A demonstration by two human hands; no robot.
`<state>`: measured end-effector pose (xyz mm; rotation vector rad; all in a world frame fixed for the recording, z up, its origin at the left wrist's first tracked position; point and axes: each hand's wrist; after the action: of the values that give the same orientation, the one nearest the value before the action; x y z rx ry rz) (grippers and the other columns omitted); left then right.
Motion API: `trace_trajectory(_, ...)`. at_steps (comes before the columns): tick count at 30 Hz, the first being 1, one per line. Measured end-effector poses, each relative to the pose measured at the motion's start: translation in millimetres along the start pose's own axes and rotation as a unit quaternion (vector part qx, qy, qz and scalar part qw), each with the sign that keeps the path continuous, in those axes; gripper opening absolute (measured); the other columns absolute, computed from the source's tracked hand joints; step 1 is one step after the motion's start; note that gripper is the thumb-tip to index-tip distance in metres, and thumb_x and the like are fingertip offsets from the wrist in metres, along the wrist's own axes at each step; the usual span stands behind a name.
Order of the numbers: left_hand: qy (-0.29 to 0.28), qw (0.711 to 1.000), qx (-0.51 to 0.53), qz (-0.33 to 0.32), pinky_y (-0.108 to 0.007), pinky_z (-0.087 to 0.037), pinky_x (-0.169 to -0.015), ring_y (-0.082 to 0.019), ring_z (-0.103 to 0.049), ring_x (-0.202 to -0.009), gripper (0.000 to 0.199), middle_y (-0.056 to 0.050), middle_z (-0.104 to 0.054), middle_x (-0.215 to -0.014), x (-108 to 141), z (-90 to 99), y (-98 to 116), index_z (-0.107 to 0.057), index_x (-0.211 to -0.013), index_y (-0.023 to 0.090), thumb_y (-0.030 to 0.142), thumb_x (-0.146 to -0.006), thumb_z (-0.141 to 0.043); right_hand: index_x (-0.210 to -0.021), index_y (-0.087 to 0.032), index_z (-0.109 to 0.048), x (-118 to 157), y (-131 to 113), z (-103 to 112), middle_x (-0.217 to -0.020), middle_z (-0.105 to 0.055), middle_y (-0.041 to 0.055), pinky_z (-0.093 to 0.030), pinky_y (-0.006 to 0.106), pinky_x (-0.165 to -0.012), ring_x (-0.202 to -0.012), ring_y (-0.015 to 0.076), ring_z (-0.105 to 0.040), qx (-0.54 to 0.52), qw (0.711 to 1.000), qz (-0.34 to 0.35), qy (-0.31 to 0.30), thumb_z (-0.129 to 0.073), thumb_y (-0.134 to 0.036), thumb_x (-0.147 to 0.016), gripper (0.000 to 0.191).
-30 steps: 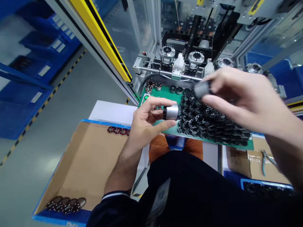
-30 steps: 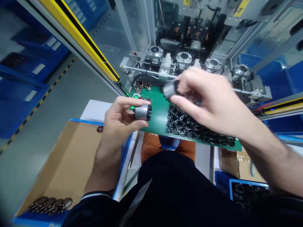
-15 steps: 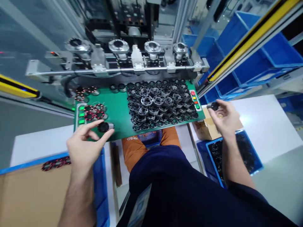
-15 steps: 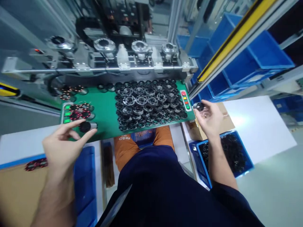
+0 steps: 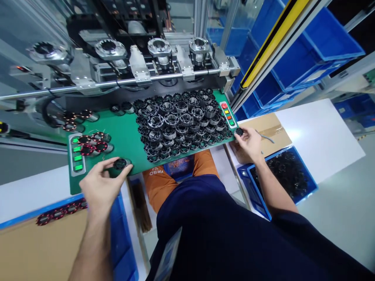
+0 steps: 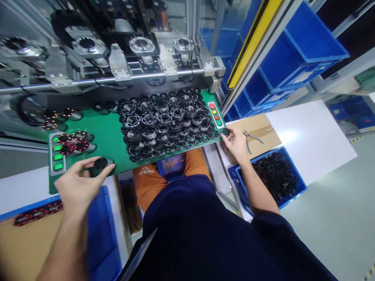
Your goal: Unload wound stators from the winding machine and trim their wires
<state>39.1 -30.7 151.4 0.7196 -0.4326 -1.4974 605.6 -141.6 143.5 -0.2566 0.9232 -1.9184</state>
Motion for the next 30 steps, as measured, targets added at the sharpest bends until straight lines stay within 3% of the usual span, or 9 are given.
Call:
trace_trajectory(3,0.007,0.999,0.008,0.043,-0.034,-0.042,-0.067,-0.021,-0.052,-0.064,0.040,0.014,-0.079,-0.091,2.7,3.1,11.2,-0.083,-0.109,0.046,0.065,-0.079,-0.099,-0.131,-0.023,-0.083,0.3,0.9,-1.4,-0.103,-0.083,0.0113,-0.072,0.054,-0.090,-0.077,0.0291,-0.076,-0.005,1.000,-0.012,-0.002,-0.085,-0.067,-0.089,0.061)
trace_trajectory(8,-0.043,0.998,0.032,0.031,-0.039,-0.051,-0.074,-0.025,-0.065,-0.073,0.037,0.015,-0.076,-0.087,5.6,1.9,10.9,-0.082,-0.110,0.050,0.063,-0.079,-0.099,-0.118,-0.025,-0.079,-1.9,0.2,-0.4,-0.098,-0.083,0.0100,-0.074,0.051,-0.090,-0.083,0.0291,-0.079,-0.051,0.998,-0.041,-0.013,-0.094,-0.070,-0.080,0.061)
trace_trajectory(10,-0.032,0.997,0.061,0.034,-0.046,-0.057,-0.076,-0.027,-0.068,-0.075,0.042,0.014,-0.078,-0.090,5.4,0.7,7.0,-0.082,-0.113,0.051,0.060,-0.076,-0.101,-0.110,-0.028,-0.072,-2.2,-1.8,2.5,-0.100,-0.083,0.0104,-0.075,0.049,-0.088,-0.088,0.0289,-0.081,-0.087,0.995,-0.049,-0.004,-0.094,-0.076,-0.078,0.062)
trace_trajectory(14,-0.007,0.974,0.212,0.079,-0.062,-0.069,-0.101,-0.035,-0.082,-0.108,0.063,0.016,-0.085,-0.117,1.2,4.5,4.5,-0.078,-0.115,0.055,0.042,-0.060,-0.107,-0.108,-0.030,-0.066,-2.1,-9.3,12.1,-0.105,-0.083,0.0091,-0.075,0.049,-0.091,-0.096,0.0288,-0.083,-0.138,0.989,-0.047,0.017,-0.093,-0.077,-0.079,0.061)
trace_trajectory(18,-0.037,0.990,0.127,0.045,-0.078,-0.057,-0.128,-0.042,-0.078,-0.134,0.051,0.017,-0.082,-0.136,-3.9,17.0,12.7,-0.081,-0.132,0.070,0.055,-0.084,-0.092,-0.131,-0.028,-0.080,-3.1,-18.9,22.2,-0.119,-0.085,0.0105,-0.073,0.051,-0.102,-0.113,0.0307,-0.082,-0.140,0.989,-0.037,0.019,-0.091,-0.069,-0.087,0.061)
trace_trajectory(20,-0.020,0.988,0.145,0.040,-0.079,-0.054,-0.134,-0.043,-0.078,-0.138,0.049,0.017,-0.084,-0.133,-4.6,21.3,17.7,-0.084,-0.127,0.071,0.052,-0.083,-0.094,-0.137,-0.027,-0.083,-4.0,-21.8,25.3,-0.131,-0.085,0.0129,-0.072,0.052,-0.106,-0.119,0.0315,-0.082,-0.139,0.989,-0.034,0.025,-0.094,-0.067,-0.087,0.065)
trace_trajectory(23,0.027,0.975,0.214,0.060,-0.075,-0.061,-0.131,-0.043,-0.083,-0.133,0.071,0.018,-0.087,-0.123,-2.1,19.9,21.1,-0.084,-0.126,0.073,0.043,-0.065,-0.107,-0.140,-0.025,-0.084,-4.7,-20.2,24.1,-0.139,-0.086,0.0149,-0.071,0.054,-0.112,-0.116,0.0313,-0.085,-0.131,0.990,-0.021,0.039,-0.097,-0.066,-0.086,0.069)
trace_trajectory(27,0.060,0.996,0.067,-0.009,-0.077,-0.065,-0.123,-0.046,-0.086,-0.121,0.051,0.010,-0.091,-0.124,4.4,5.9,13.5,-0.089,-0.135,0.069,0.065,-0.085,-0.098,-0.131,-0.022,-0.087,-3.4,-8.1,9.0,-0.130,-0.088,0.0155,-0.069,0.058,-0.111,-0.110,0.0327,-0.083,-0.063,0.995,-0.002,0.079,-0.095,-0.075,-0.085,0.070)
trace_trajectory(30,0.056,0.996,0.015,-0.060,-0.080,-0.068,-0.110,-0.049,-0.085,-0.109,0.043,0.012,-0.090,-0.112,8.2,-1.5,5.1,-0.082,-0.132,0.083,0.072,-0.092,-0.091,-0.118,-0.021,-0.088,-0.6,0.3,-4.1,-0.102,-0.084,0.0119,-0.069,0.057,-0.098,-0.092,0.0313,-0.076,-0.042,0.996,-0.006,0.077,-0.092,-0.081,-0.084,0.069)
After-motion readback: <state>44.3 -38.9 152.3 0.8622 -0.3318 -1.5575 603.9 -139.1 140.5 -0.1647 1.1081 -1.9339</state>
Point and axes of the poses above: each hand's wrist, its own x-axis away from the middle knuckle, its own z-axis out of the back of the hand, y = z × x
